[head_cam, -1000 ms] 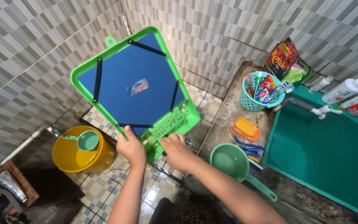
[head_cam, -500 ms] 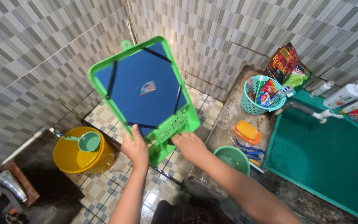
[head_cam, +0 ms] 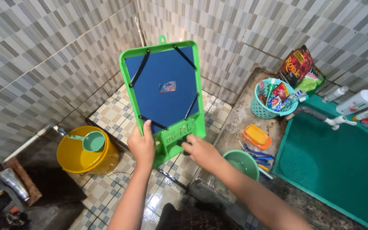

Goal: Cleaning a green plastic frame object with water and a cloth in a bathroom.

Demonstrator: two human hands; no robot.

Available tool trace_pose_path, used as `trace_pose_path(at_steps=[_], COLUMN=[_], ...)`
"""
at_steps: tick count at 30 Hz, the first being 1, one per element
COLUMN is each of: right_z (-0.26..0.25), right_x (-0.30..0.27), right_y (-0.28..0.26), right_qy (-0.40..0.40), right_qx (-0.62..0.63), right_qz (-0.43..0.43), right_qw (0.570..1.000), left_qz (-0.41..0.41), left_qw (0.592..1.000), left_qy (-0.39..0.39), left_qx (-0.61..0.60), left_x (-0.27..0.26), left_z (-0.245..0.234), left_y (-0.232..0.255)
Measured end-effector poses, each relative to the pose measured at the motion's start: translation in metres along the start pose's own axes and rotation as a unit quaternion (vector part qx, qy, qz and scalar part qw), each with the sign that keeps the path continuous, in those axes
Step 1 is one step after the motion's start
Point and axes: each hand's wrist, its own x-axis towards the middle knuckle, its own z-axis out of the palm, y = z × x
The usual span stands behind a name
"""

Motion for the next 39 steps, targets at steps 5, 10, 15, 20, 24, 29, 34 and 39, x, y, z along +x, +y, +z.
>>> trace_pose_path(at_steps=[5,10,15,20,24,29,34,39], right_z=[-0.015,0.019,0.025,0.066,0.081,0.048,0.044,0.033], right_x=[0.002,-0.003,0.003,0.016,0.028,0.024,0.019,0.021], right_y=[-0.002,0.011,0.013,0.018,0.033,0.022,0.029,0.021], right_qy=[0.131,0.053,0.007,-0.03,-0.059,0.023,0.039,0.089], right_qx=[0.094,-0.007,-0.107,-0.214,-0.319,-0.341,-0.367,-0.352], right_qz=[0.051,0.01,-0.065,-0.022,-0.009,-0.075,-0.141,-0.128], right_qw=[0.986,0.999,0.992,0.976,0.946,0.937,0.918,0.923], left_qz=[0.009,-0.018,-0.027,0.023,0.076,0.017,0.003,0.009], left_qw=[1.0,1.0,0.999,0.999,0.997,1.0,0.997,0.998], left_qy=[0.011,0.011,0.007,-0.016,-0.021,-0.008,0.014,-0.018], left_qx=[0.011,-0.014,-0.032,-0.027,-0.003,-0.019,-0.07,-0.057], left_x=[-0.004,-0.005,-0.01,-0.018,-0.01,-0.006,-0.009,-0.007], left_z=[0.009,0.013,0.008,0.013,0.011,0.007,-0.001,-0.003], left_y=[-0.017,-0.013,-0.005,-0.002,-0.003,-0.017,-0.001,0.017])
